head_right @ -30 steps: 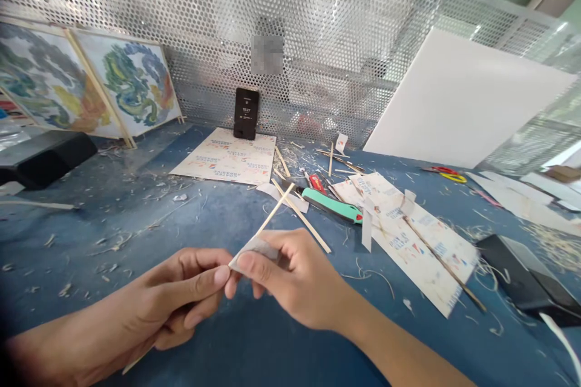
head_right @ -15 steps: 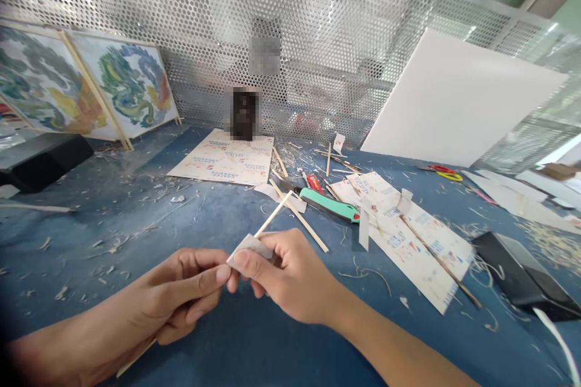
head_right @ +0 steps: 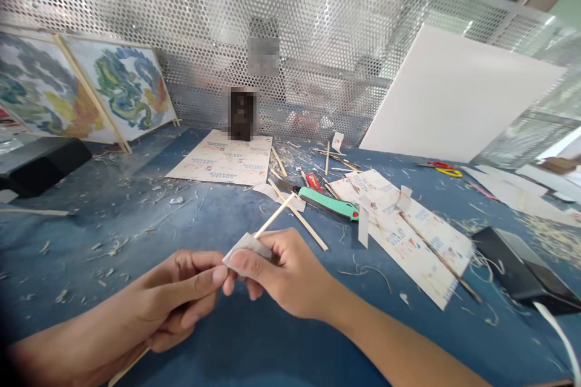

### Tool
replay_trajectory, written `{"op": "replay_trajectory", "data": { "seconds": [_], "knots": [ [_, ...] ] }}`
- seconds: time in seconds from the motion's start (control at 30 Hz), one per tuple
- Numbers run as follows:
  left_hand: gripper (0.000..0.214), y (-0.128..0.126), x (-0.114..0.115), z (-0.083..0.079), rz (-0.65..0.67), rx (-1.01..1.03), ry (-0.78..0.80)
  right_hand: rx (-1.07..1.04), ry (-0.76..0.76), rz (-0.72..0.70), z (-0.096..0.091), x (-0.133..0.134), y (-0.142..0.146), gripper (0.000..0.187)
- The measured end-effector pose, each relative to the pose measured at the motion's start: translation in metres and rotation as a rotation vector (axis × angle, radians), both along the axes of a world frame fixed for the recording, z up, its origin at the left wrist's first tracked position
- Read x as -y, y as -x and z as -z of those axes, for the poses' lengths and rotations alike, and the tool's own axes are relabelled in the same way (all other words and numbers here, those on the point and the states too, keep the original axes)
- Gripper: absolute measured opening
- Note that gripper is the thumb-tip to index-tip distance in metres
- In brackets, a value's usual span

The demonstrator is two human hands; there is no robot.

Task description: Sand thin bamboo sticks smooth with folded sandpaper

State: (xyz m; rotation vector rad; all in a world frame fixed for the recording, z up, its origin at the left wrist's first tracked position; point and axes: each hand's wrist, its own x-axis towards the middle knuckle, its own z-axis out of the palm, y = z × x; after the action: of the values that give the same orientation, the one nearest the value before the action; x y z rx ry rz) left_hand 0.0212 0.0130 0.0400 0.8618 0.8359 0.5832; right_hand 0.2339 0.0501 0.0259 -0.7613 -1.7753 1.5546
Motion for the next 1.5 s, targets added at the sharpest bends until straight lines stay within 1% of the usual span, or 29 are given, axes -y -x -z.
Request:
{"op": "replay_trajectory", "data": {
  "seconds": [0.03, 0.07, 0.2, 0.23, 0.27, 0.3, 0.4, 0.43, 0.47, 0.5, 0.6, 0.63, 0.67, 0.7, 0.8, 0.83, 0.87, 0.9, 1.0, 1.03, 1.07, 1.1, 1.13, 1.2, 1.23, 1.3, 1.4, 1.5],
  "knots": [
    [0.027, 0.000, 0.000, -0.001, -0.007, 0.003, -0.004, 0.012, -0.018, -0.004, 0.000, 0.000, 0.000, 0.039],
    [0.027, 0.000, 0.001, -0.001, -0.014, 0.009, -0.006, 0.002, -0.047, 0.042, -0.001, -0.002, -0.001, 0.040],
    [0.028, 0.001, 0.003, -0.005, 0.002, 0.034, 0.018, -0.181, -0.161, 0.392, -0.005, -0.013, -0.009, 0.042],
    [0.028, 0.001, 0.004, -0.005, 0.011, 0.034, 0.025, -0.203, -0.165, 0.442, -0.006, -0.014, -0.010, 0.043],
    [0.028, 0.001, 0.005, -0.006, 0.011, 0.030, 0.033, -0.195, -0.152, 0.449, -0.006, -0.013, -0.009, 0.045],
    [0.028, 0.001, 0.005, -0.006, 0.002, 0.015, 0.034, -0.158, -0.126, 0.399, -0.006, -0.011, -0.008, 0.047],
    [0.030, 0.001, 0.006, -0.006, -0.027, -0.030, 0.034, 0.027, -0.048, 0.086, -0.005, -0.002, -0.003, 0.046],
    [0.031, 0.001, 0.006, -0.007, -0.034, -0.041, 0.028, 0.069, -0.047, 0.023, -0.006, 0.000, -0.002, 0.045],
    [0.031, 0.001, 0.006, -0.007, -0.036, -0.047, 0.022, 0.081, -0.059, 0.023, -0.006, 0.000, -0.002, 0.045],
    [0.030, 0.000, 0.006, -0.008, -0.039, -0.051, 0.016, 0.058, -0.081, 0.094, -0.007, -0.001, -0.003, 0.046],
    [0.029, -0.001, 0.007, -0.010, -0.029, -0.044, 0.010, -0.085, -0.158, 0.440, -0.009, -0.008, -0.009, 0.049],
    [0.029, -0.001, 0.007, -0.010, -0.024, -0.048, 0.013, -0.103, -0.174, 0.511, -0.009, -0.010, -0.010, 0.051],
    [0.029, -0.001, 0.007, -0.009, -0.023, -0.055, 0.016, -0.093, -0.175, 0.523, -0.009, -0.011, -0.010, 0.052],
    [0.028, -0.001, 0.007, -0.009, -0.025, -0.060, 0.019, -0.062, -0.162, 0.476, -0.009, -0.010, -0.009, 0.054],
    [0.026, 0.000, 0.004, -0.006, -0.029, -0.057, 0.024, 0.063, -0.066, 0.185, -0.007, -0.007, -0.004, 0.053],
    [0.025, 0.001, 0.003, -0.005, -0.023, -0.041, 0.025, 0.082, -0.048, 0.127, -0.006, -0.006, -0.002, 0.053],
    [0.026, 0.001, 0.003, -0.005, -0.016, -0.027, 0.027, 0.083, -0.046, 0.117, -0.005, -0.006, -0.002, 0.052],
    [0.026, 0.001, 0.002, -0.005, -0.011, -0.016, 0.029, 0.061, -0.058, 0.161, -0.005, -0.006, -0.002, 0.052],
    [0.027, 0.002, 0.004, -0.007, 0.007, -0.004, 0.030, -0.088, -0.107, 0.415, -0.005, -0.011, -0.005, 0.053],
    [0.027, 0.002, 0.004, -0.008, 0.007, 0.000, 0.030, -0.132, -0.102, 0.463, -0.004, -0.012, -0.006, 0.050],
    [0.026, 0.003, 0.005, -0.009, 0.005, 0.002, 0.030, -0.156, -0.080, 0.468, -0.004, -0.013, -0.007, 0.046],
    [0.026, 0.003, 0.006, -0.010, 0.008, 0.005, 0.028, -0.157, -0.045, 0.433, -0.003, -0.013, -0.006, 0.043],
    [0.026, 0.004, 0.006, -0.010, 0.012, 0.007, 0.028, -0.145, -0.003, 0.369, -0.002, -0.012, -0.006, 0.040],
    [0.025, 0.005, 0.005, -0.009, 0.026, 0.005, 0.030, -0.107, 0.077, 0.237, 0.000, -0.009, -0.003, 0.041],
    [0.025, 0.006, 0.005, -0.009, 0.029, 0.004, 0.030, -0.098, 0.106, 0.199, 0.001, -0.008, -0.002, 0.041],
    [0.025, 0.006, 0.003, -0.008, 0.012, 0.007, 0.022, -0.101, 0.135, 0.167, 0.003, -0.007, -0.001, 0.040],
    [0.031, 0.005, 0.002, -0.008, -0.025, 0.020, 0.021, -0.115, 0.127, 0.166, 0.004, -0.007, -0.003, 0.039],
    [0.027, 0.006, 0.003, -0.008, -0.025, 0.046, 0.024, -0.118, 0.118, 0.159, 0.004, -0.007, -0.005, 0.040]
  ]
}}
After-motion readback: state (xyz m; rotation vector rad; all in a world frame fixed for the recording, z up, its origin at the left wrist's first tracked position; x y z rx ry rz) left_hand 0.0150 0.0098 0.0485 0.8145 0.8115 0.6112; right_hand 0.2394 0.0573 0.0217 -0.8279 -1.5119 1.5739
